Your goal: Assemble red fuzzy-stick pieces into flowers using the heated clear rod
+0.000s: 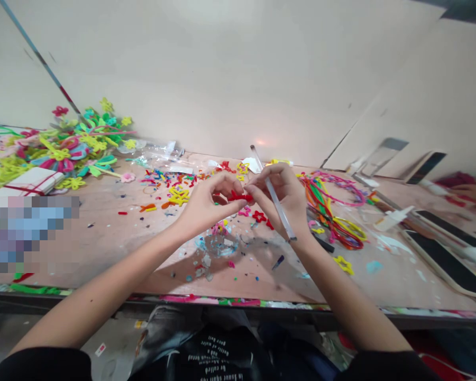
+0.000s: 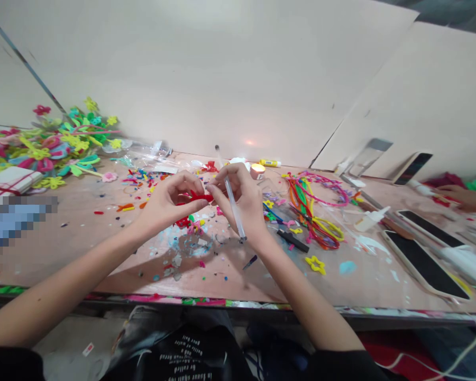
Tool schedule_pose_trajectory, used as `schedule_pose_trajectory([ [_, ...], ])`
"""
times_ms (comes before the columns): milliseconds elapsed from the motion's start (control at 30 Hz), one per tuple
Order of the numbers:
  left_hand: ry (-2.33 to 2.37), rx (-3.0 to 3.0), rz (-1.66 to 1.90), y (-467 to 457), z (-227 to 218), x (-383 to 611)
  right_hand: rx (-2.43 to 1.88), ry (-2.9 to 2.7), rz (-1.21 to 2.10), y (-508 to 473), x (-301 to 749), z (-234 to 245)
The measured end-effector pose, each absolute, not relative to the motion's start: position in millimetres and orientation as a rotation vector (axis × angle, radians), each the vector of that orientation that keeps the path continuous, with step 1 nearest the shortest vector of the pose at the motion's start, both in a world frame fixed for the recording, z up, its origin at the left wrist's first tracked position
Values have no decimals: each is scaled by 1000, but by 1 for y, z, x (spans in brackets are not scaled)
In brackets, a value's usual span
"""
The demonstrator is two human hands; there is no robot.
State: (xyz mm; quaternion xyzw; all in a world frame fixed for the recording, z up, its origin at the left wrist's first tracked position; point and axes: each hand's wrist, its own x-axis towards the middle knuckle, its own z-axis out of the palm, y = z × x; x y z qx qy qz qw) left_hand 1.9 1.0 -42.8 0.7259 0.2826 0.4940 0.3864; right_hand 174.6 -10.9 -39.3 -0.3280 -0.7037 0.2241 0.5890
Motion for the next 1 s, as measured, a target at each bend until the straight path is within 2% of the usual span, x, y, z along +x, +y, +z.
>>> schedule_pose_trajectory([
  [500, 716, 1892, 1284, 0, -43, 0, -736, -1627, 917, -1, 181, -42],
  [600, 724, 1898, 1277, 0, -43, -1, -759, -1635, 810, 0, 183, -42],
  [767, 768, 1899, 1285, 1, -41, -1, -773, -1622, 395, -7, 185, -37],
  [1000, 750, 1883, 1291, 4, -43, -1, -768, -1827, 400, -13, 181, -40],
])
